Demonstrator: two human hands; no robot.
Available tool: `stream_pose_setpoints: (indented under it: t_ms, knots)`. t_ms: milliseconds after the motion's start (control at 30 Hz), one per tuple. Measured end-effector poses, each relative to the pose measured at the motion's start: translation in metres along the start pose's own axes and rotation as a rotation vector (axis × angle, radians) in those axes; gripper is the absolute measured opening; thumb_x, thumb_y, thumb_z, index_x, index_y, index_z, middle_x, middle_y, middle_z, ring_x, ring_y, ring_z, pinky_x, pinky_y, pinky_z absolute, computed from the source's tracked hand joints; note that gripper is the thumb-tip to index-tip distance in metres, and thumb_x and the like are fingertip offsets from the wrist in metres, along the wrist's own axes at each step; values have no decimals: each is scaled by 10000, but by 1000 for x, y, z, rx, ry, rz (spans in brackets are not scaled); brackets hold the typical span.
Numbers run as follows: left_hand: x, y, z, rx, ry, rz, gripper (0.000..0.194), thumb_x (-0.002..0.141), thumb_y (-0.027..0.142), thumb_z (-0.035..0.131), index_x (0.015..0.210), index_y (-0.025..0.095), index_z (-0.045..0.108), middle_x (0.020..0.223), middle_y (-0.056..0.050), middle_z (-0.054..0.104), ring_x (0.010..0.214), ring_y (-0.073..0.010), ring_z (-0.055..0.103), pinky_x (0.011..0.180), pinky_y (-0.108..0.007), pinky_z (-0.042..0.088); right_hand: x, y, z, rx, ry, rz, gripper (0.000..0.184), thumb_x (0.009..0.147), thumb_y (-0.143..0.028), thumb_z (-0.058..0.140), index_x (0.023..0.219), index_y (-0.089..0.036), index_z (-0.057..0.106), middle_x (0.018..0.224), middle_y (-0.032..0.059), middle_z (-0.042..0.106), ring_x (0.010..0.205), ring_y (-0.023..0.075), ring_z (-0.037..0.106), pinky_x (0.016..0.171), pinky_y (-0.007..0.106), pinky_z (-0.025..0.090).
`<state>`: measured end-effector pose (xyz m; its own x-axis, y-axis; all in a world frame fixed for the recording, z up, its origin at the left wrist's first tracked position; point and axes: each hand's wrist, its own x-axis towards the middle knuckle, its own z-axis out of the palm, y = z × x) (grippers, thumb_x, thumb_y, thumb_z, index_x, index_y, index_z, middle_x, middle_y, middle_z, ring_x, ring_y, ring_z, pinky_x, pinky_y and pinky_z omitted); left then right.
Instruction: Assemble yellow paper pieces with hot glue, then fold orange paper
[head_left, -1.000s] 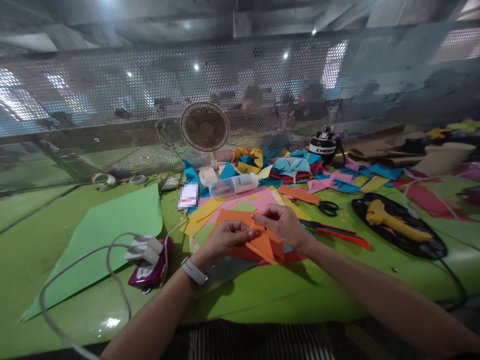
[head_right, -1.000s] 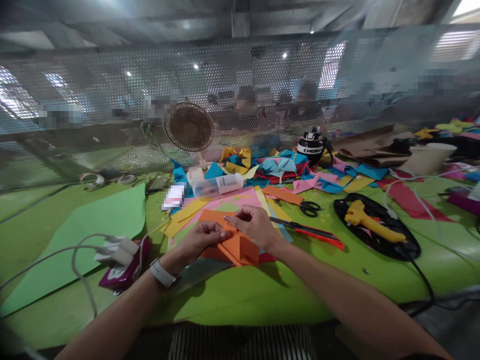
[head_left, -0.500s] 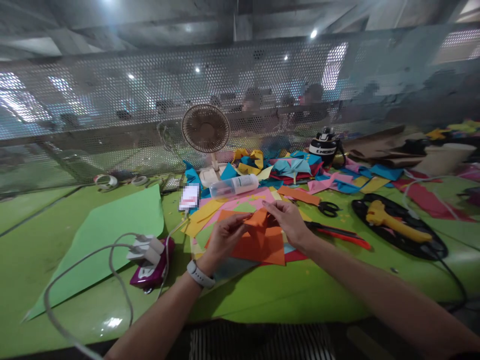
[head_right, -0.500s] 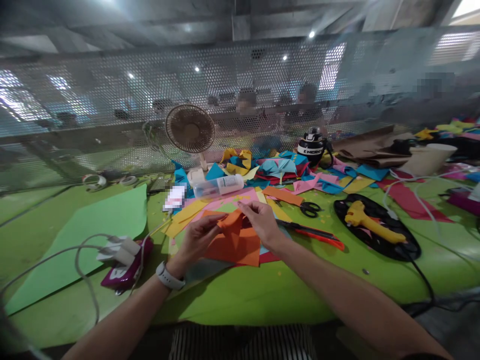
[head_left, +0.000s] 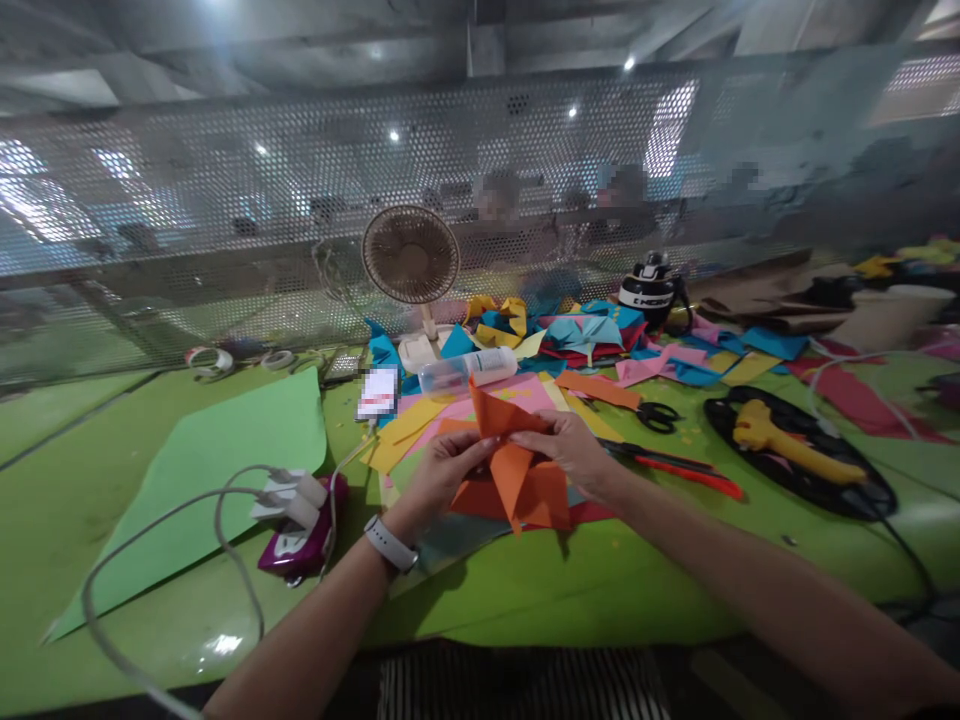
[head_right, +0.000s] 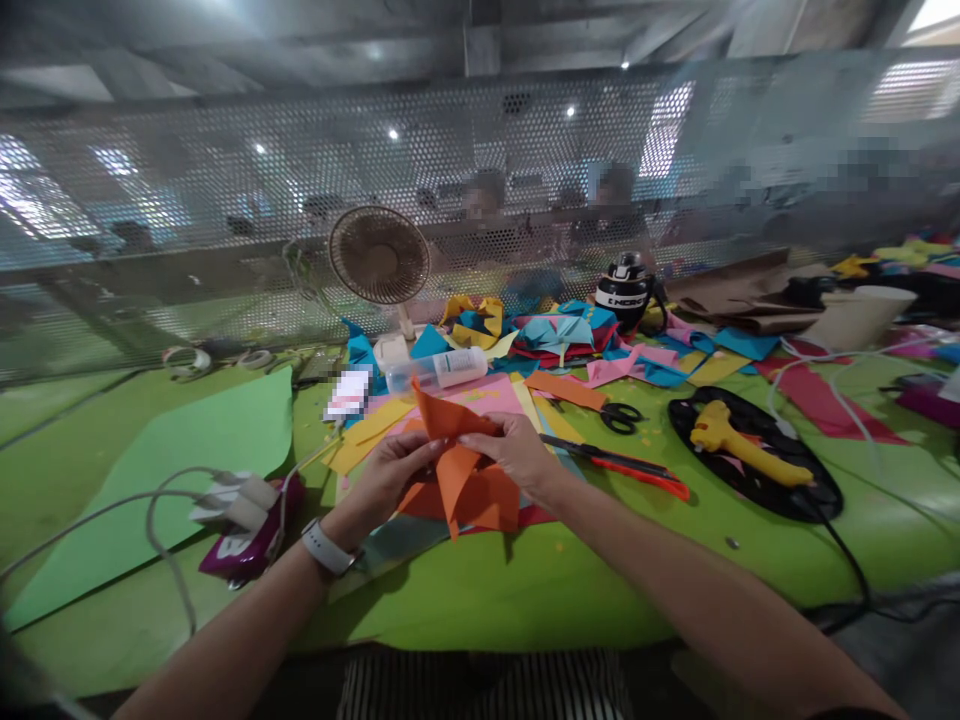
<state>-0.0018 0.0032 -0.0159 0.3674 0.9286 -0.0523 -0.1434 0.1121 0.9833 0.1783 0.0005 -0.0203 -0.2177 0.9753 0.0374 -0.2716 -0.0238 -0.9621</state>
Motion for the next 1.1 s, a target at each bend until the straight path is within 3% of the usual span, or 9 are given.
stream_pose_setpoints:
  t_ms: [167,367,533,667,833,1100]
  knots:
    - [0,5,-3,-100,-31,22,224,713,303,757,859,137,724,695,-7,652,560,-61,536,579,-182,454,2,-7,1,18,28,-2,183,653,-313,736,768,-172,725,699,9,709,573,120,625,580,250,492]
    - [1,7,-7,-158,-8,25,194,715,286,760,852,152,732,710,-16,674,594,-76,583,589,-183,481,5,-9,-3,163,143,-31,233,644,-317,719,819,-166,695,624,1,683,533,130,631,537,246,511]
    - [0,6,-7,-116,4,20,253,707,291,760,918,158,722,832,-52,711,672,-118,637,642,-224,520,4,-6,-4,86,31,30,229,641,-300,718,814,-158,669,587,-21,649,452,92,582,464,197,456]
    - [0,4,-8,-138,9,22,239,692,255,763,911,169,721,863,-53,715,697,-140,651,687,-280,549,6,-3,-4,83,16,19,191,626,-269,721,770,-150,680,543,-36,622,406,71,544,444,188,438]
    - [-1,5,-10,-107,2,43,203,703,243,755,893,176,730,833,-36,709,699,-131,637,643,-250,547,7,-2,-6,164,-65,36,237,644,-292,731,846,-174,691,614,-39,643,393,70,555,429,193,451]
    - [-2,4,-10,42,-12,75,245,746,332,719,934,174,726,841,-48,709,729,-139,638,632,-221,522,6,-1,-6,87,-90,39,244,636,-324,759,797,-145,716,628,8,676,436,86,578,456,204,480]
